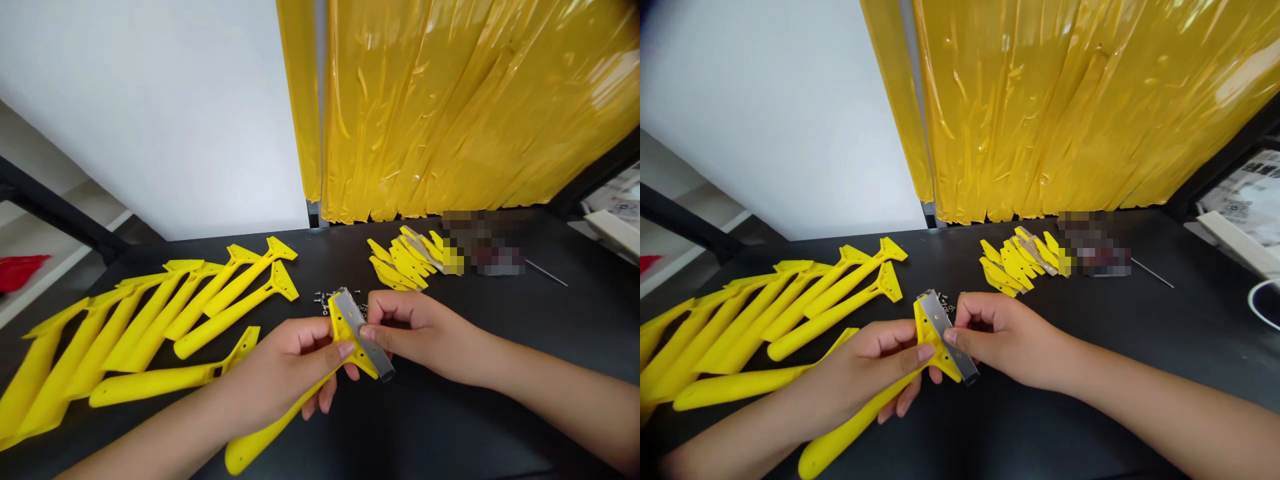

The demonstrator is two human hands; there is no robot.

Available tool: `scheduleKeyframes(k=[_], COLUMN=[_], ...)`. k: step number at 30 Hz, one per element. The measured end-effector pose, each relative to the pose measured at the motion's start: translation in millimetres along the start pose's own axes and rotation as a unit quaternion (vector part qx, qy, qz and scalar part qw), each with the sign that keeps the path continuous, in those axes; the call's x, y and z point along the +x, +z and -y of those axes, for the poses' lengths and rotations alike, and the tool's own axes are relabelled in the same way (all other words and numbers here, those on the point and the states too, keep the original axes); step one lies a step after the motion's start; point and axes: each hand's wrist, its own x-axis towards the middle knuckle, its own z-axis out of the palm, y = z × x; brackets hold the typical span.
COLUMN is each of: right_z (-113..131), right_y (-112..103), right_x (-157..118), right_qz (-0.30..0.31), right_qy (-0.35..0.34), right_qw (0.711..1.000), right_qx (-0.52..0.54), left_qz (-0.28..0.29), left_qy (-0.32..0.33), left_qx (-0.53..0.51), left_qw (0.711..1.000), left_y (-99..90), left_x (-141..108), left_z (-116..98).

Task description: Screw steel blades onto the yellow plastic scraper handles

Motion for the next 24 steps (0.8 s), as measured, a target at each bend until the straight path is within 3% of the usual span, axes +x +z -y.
scheduleKeyframes(k=[10, 18, 24], right_z=[0.8, -1.5, -6.0], right_y=[2.5, 1.7, 0.1], right_x=[0.5, 1.1, 3.3], right_qz=[0.009, -0.027, 0.008], right_qy=[0.011, -0.013, 0.011], right_qw=[0.999, 0.998, 1.000], right_qx=[0.037, -0.054, 0.023], left_qz=[-0.002, -0.019, -0.017], left_qy=[0.013, 0.002, 0.008], left_qx=[0.007, 0.033, 0.015], left_qw=[1.000, 0.999, 1.000], left_y=[1.1, 2.4, 3.0], left_x=[-0.6, -2.2, -1.1], left_z=[1.9, 0.5, 2.2])
